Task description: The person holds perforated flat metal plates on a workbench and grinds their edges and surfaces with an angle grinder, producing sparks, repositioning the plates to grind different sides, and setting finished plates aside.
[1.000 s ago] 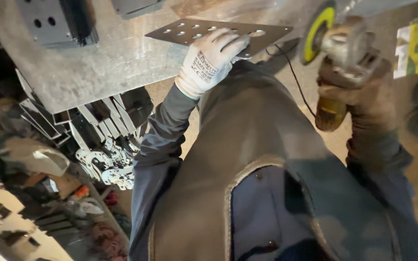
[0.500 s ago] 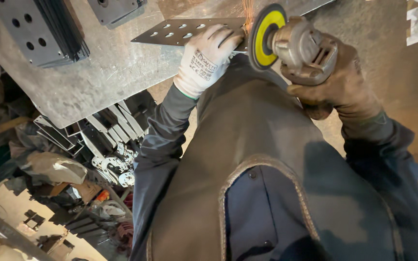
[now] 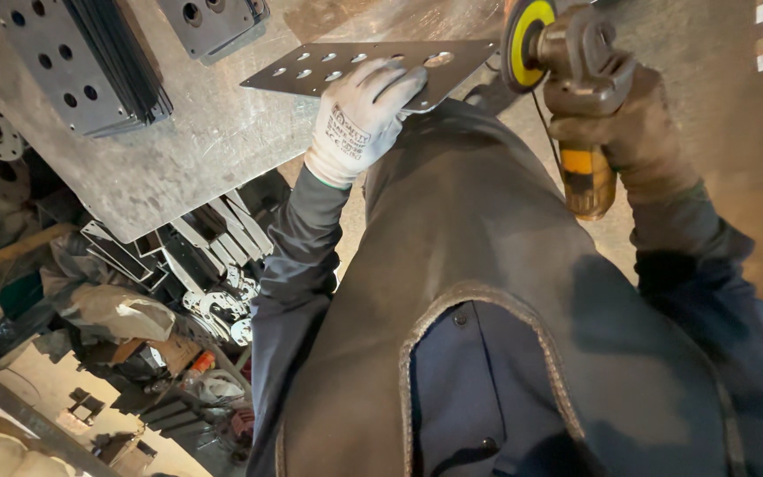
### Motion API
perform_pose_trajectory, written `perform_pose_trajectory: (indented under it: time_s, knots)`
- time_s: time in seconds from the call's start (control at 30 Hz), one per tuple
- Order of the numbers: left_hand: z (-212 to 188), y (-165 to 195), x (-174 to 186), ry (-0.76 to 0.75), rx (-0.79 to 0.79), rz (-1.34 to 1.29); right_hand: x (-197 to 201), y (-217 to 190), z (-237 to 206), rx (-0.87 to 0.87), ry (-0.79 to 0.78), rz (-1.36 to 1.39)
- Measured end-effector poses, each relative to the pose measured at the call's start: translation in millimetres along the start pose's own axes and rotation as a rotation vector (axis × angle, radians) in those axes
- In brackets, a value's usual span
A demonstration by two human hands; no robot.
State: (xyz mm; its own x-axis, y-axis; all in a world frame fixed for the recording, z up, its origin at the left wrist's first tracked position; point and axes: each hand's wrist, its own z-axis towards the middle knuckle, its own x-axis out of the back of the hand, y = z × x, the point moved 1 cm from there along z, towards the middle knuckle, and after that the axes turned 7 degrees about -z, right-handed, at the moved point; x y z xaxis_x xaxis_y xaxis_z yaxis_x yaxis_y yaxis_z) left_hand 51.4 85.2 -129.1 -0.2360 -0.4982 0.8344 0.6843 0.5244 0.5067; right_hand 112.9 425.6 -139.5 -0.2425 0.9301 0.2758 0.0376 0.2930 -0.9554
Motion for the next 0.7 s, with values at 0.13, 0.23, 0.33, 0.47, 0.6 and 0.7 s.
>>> perform_pose_trajectory:
  time_s: [0.13, 0.23, 0.33, 0.47, 0.6, 0.7]
  knots:
    - [-0.2, -2.0, 10.9, -0.009, -0.026, -0.049, -0.2, 18.7, -1.6, -0.114, 0.009, 0.100]
    - [-0.7, -7.8, 24.5, 0.138, -0.097, -0.149, -7.2, 27.6, 3.9, 0.027, 0.063, -0.141]
    - [-14.6, -13.0, 49.7, 0.367, -0.060, -0.297, -11.3, 26.3, 6.4, 0.017, 0.082, -0.205]
    - [-39.8, -9.7, 85.0, 0.588, 0.066, -0.407, -16.2, -0.8, 2.7, -0.052, 0.032, 0.128]
    - [-52.3, 0.7, 118.8, 0.540, 0.186, -0.128, -24.9, -29.6, 8.5, -0.241, 0.073, 0.146]
    - [-46.9, 10.0, 138.2, 0.424, 0.239, 0.138, -26.4, -37.3, 9.7, -0.249, 0.082, 0.128]
